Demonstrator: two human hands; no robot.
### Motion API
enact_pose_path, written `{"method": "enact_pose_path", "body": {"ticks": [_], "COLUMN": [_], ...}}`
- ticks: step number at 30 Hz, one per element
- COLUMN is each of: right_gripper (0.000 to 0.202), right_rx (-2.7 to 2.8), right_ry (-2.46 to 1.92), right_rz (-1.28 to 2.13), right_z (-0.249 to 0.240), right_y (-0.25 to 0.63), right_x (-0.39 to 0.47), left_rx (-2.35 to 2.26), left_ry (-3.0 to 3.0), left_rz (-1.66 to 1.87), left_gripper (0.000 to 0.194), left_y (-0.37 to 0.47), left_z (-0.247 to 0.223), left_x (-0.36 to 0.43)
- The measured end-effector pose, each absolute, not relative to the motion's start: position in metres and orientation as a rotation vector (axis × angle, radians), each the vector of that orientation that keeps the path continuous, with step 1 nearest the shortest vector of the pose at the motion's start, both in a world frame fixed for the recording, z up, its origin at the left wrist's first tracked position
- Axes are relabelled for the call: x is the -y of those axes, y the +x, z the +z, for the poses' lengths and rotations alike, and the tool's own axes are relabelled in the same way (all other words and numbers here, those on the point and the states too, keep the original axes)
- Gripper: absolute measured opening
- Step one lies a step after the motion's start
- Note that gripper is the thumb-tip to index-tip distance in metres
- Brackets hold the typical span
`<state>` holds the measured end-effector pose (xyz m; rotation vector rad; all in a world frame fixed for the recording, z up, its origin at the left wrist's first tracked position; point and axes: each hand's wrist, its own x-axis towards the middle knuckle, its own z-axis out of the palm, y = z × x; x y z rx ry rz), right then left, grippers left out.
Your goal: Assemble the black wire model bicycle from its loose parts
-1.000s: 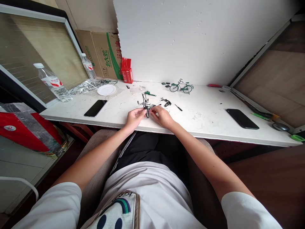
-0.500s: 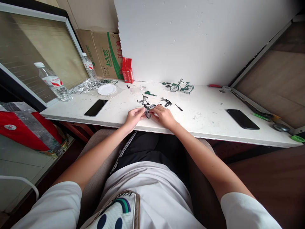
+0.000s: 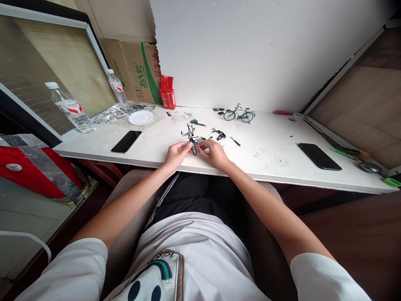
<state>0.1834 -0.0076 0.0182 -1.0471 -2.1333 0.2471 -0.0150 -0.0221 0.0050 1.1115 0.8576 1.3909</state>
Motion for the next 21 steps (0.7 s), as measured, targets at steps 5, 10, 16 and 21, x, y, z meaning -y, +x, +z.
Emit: {"method": "enact_pose_path", "body": {"ticks": [5,10,16,21], "right_gripper": [0.015,0.021,0.022,0.022], "right_rx": [2.085,2.000,1.926,1.934], "right_ry": [-1.089,-1.006,-0.982,-1.009], "right_rz": [0.322,0.568,0.749,0.798], "right_z": [0.017,0.016,0.018,0.022], "right_y": [0.180,0.178,0.179,0.181], "right_x": [0.008,0.007,0.004,0.004], "left_rx": [-0.868,-0.879,-0.960,-0.981], "left_ry": [1.136,1.157,1.271,1.336], "left_rz": [1.412,1.428,1.452,1.451], "left_gripper": [0.051,0.053,0.056,0.054], "left_y": [-0.014,-0.014,-0.014,-0.015], "left_z": [0.002,0.000,-0.006,-0.011], "left_x": [0.022,0.022,0.020,0.018]}}
